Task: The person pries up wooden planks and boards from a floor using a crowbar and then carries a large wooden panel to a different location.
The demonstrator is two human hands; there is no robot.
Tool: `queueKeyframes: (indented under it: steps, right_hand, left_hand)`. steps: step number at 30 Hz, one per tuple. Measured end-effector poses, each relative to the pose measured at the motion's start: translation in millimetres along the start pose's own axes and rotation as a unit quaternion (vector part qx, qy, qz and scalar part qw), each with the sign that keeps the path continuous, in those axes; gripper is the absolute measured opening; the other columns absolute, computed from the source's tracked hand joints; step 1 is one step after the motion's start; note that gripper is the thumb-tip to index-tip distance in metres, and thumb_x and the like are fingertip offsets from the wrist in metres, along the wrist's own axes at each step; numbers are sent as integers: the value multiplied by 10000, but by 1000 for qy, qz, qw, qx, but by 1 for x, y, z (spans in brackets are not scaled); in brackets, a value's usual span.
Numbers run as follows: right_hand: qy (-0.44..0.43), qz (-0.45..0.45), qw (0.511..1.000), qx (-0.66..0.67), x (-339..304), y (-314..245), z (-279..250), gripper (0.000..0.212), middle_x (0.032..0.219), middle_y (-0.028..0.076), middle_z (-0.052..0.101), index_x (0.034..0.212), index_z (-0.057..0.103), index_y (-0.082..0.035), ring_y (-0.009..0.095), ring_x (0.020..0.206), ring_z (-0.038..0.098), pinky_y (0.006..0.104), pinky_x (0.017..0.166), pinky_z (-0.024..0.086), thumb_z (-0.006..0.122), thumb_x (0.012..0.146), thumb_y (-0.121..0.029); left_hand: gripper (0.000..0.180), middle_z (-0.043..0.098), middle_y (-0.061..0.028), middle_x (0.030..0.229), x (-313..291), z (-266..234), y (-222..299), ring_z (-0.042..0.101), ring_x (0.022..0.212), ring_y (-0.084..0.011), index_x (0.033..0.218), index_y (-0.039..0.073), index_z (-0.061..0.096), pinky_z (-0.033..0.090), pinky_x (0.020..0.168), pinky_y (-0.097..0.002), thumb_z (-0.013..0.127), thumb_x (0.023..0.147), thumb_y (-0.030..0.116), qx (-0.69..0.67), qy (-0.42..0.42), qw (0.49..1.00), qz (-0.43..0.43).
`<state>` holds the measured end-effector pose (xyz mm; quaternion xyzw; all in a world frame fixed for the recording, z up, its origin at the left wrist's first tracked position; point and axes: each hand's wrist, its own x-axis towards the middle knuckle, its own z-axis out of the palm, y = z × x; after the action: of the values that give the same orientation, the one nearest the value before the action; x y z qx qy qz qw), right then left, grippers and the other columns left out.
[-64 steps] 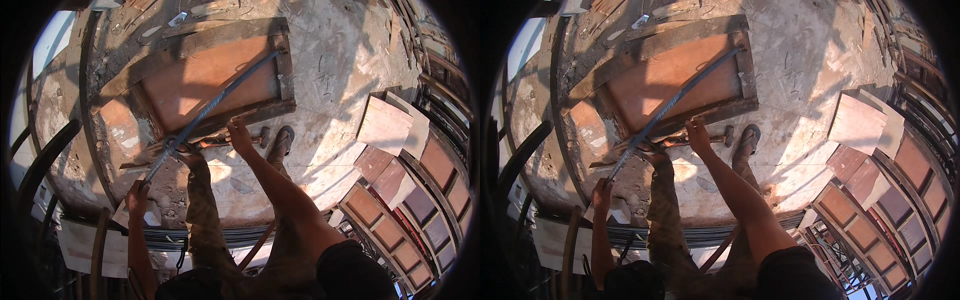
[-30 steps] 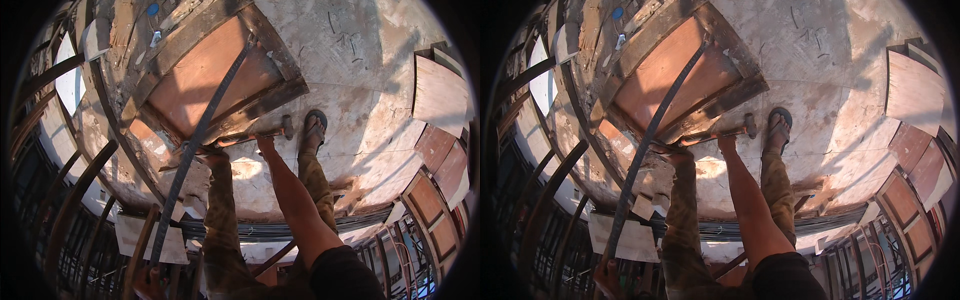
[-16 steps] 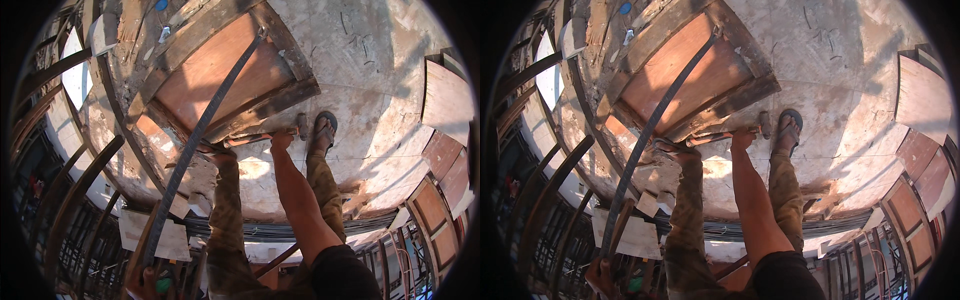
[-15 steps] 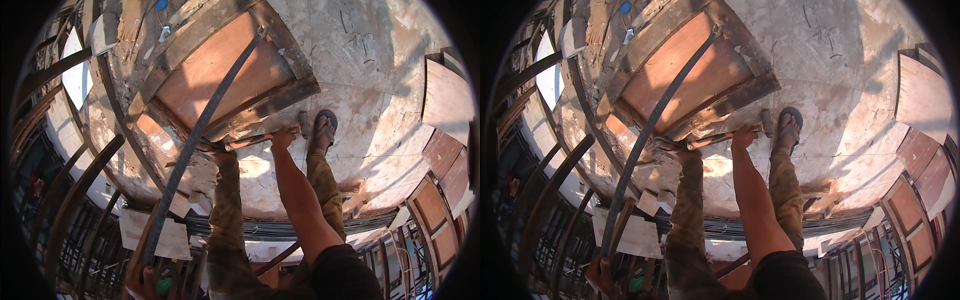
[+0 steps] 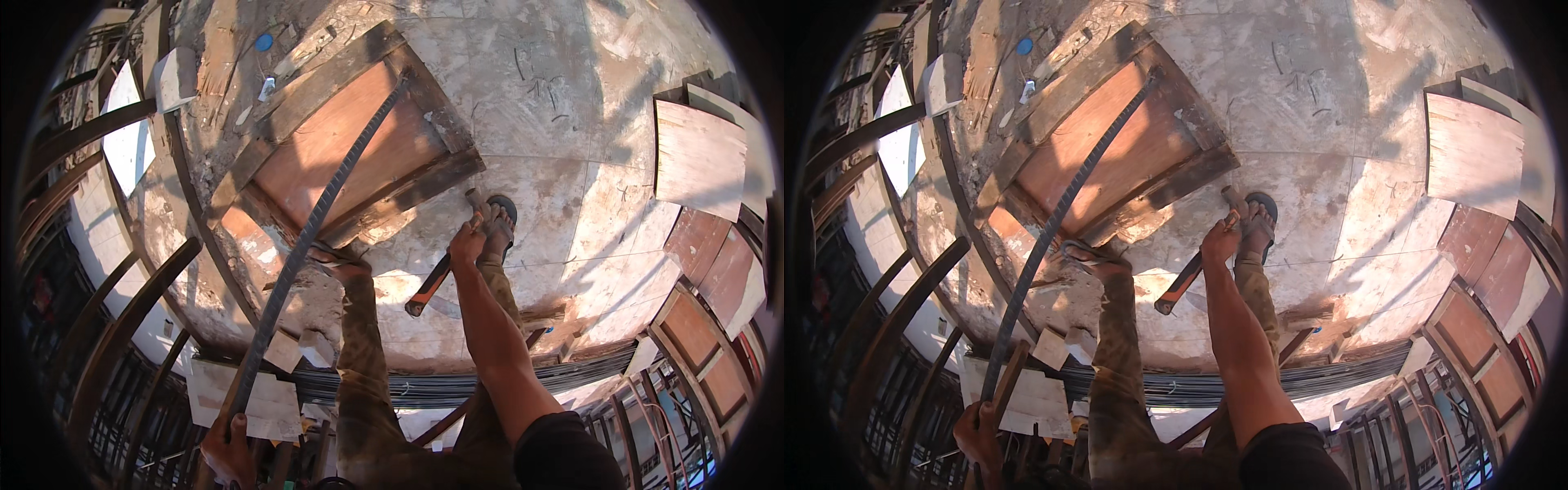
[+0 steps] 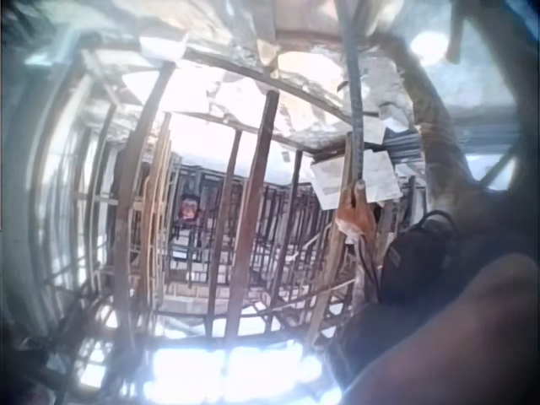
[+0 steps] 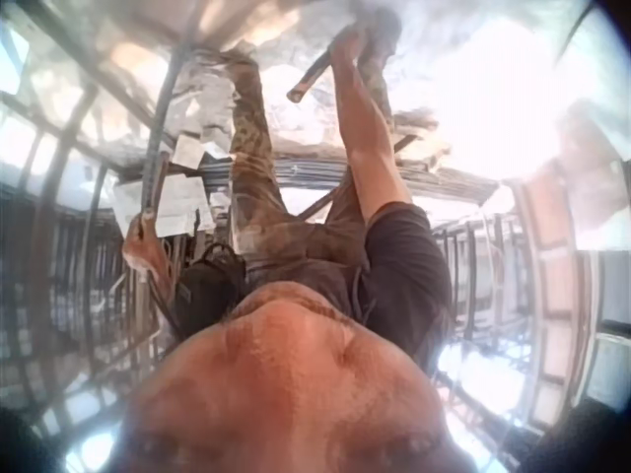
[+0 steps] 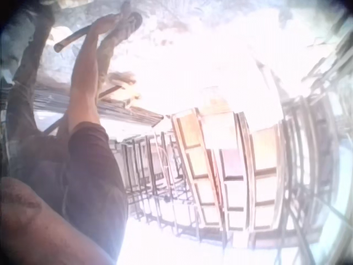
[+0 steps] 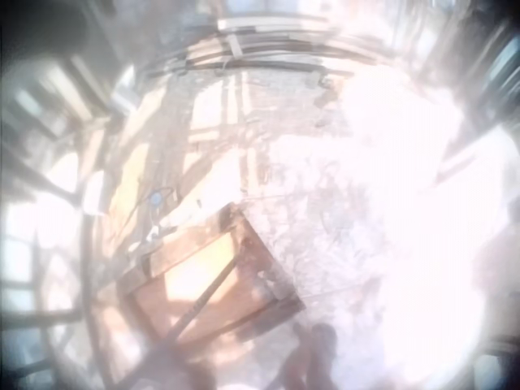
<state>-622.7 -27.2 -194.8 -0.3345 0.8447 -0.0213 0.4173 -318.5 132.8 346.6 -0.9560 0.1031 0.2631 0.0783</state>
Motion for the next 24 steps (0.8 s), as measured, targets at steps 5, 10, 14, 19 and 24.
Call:
queueKeyframes:
  steps: [5,10,14,19,24]
  right_hand:
    - [72,-92,993,-17,-28,-52,-36,461,950,273,661,1092,554,72,426,918,659,478,812,499,631,907,-344]
    - [35,-267,963,22,-58,-97,-66,357,942,204,659,1093,536,2,397,948,632,476,803,473,652,922,-289]
    - [-68,-348,933,-58,-57,-154,-56,323,924,261,647,1068,499,-9,480,878,627,534,758,472,626,942,-279]
    - [-123,-397,904,-97,-14,-215,-3,320,1018,278,635,1080,494,-6,515,930,605,584,790,470,609,925,-261]
    - [-128,-385,911,-72,-3,-235,29,285,1081,267,626,1076,496,-21,507,972,607,588,815,478,588,903,-228]
  left_hand:
    - [303,474,-50,587,5,-8,6,426,583,-105,832,-50,651,337,532,-333,621,907,242,-17,-37,999,-1]
    - [292,466,-28,590,4,-29,-5,412,593,-102,823,-44,635,333,537,-323,589,925,226,-44,-41,998,29]
    - [351,497,-6,586,19,-76,-6,450,549,-88,847,-3,676,335,504,-303,556,990,294,-1,-110,994,-21]
    - [409,527,-1,599,32,-131,19,477,547,-81,899,13,689,346,494,-287,547,1011,380,20,-168,985,20]
    - [384,545,-1,615,17,-154,56,488,552,-89,928,24,695,358,502,-281,578,998,383,23,-202,979,-27]
